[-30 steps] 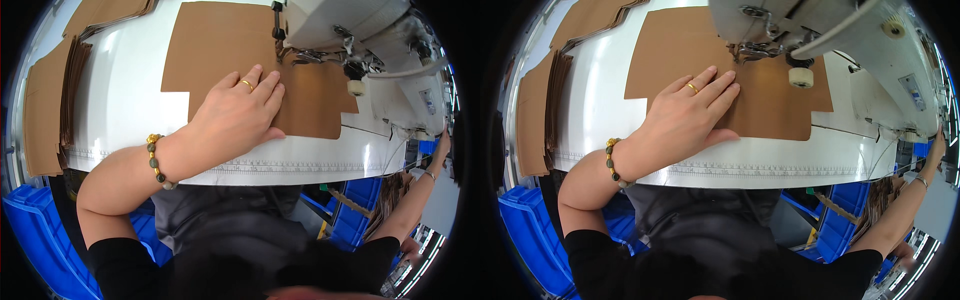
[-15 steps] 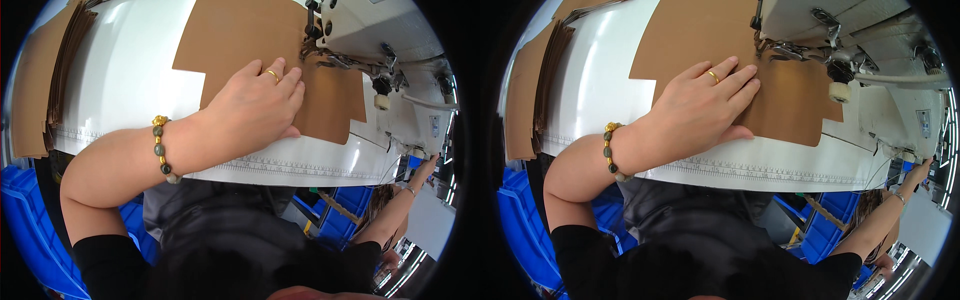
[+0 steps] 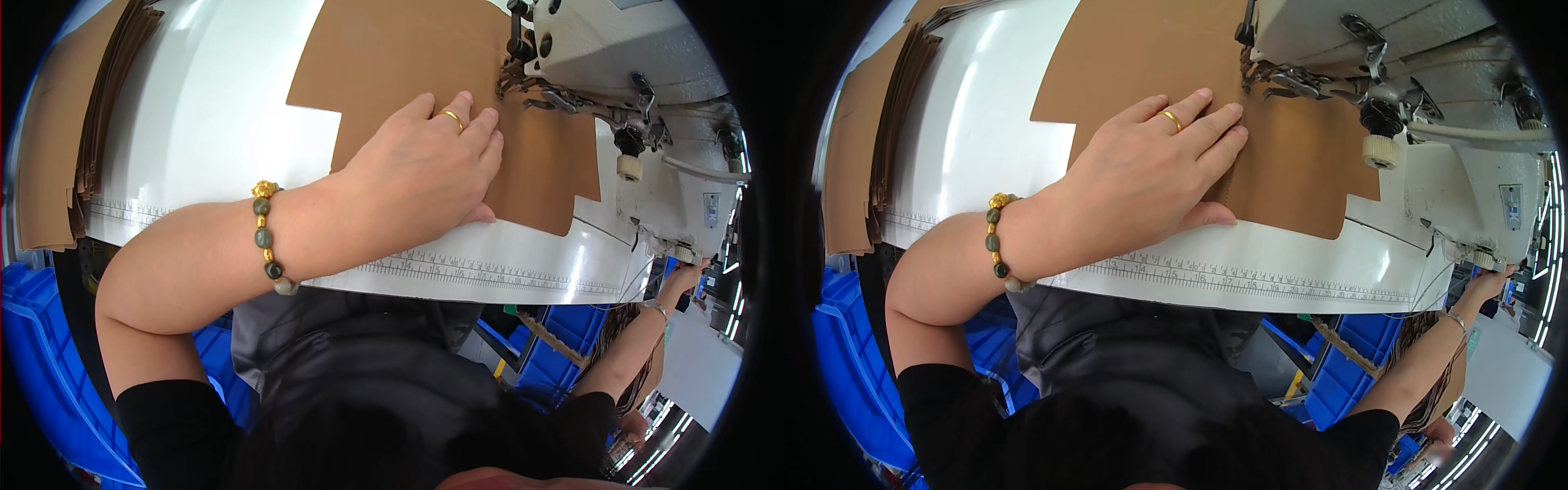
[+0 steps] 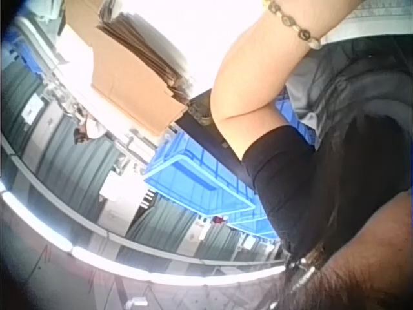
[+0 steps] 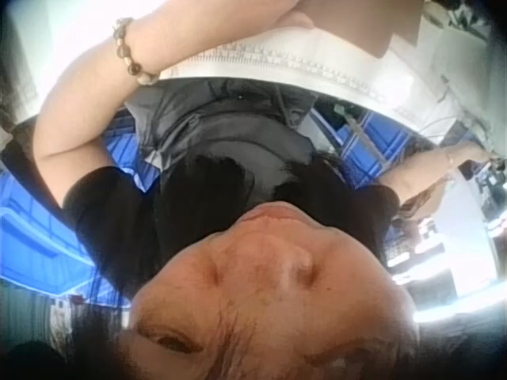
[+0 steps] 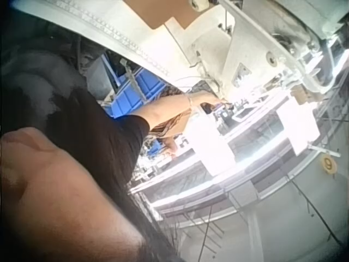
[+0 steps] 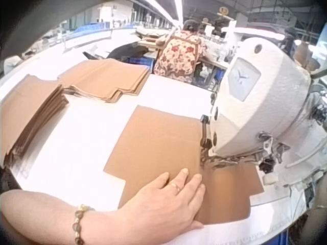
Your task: Sewing together pieces of brown leather using an industrial sewing machine and trimming thread with snips.
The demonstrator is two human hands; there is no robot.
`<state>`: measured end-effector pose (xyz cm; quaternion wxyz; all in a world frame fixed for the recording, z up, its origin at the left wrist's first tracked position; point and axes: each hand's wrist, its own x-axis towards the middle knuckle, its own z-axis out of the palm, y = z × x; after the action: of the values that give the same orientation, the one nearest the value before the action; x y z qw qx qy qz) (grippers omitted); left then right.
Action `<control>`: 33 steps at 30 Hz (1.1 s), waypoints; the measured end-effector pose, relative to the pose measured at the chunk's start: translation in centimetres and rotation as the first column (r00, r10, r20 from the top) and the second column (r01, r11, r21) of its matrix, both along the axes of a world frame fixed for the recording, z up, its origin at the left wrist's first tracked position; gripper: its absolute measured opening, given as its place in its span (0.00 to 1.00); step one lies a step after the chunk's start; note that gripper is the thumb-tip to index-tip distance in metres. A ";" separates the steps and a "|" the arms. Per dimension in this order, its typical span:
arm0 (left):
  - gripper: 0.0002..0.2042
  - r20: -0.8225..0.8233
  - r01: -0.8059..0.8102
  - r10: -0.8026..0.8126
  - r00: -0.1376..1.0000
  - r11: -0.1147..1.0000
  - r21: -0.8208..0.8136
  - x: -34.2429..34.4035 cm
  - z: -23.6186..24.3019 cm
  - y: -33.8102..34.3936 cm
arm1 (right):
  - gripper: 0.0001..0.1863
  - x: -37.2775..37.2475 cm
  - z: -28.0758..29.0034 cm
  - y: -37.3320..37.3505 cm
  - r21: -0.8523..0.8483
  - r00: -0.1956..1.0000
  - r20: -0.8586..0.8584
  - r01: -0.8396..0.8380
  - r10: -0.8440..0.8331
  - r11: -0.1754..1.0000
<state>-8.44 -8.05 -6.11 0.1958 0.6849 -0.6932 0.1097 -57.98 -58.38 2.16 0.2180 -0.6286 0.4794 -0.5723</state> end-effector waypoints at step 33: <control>0.36 0.054 0.024 -0.033 0.998 0.986 0.164 0.0 2.3 -0.5 | 0.24 34.8 -6.4 30.3 -0.111 0.295 -0.883 -0.887 0.365 0.448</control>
<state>-8.43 -8.56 -3.76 0.1211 0.6853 -0.7149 0.0689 -23.13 -28.07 -4.21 0.0066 -0.9755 0.0022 -0.2199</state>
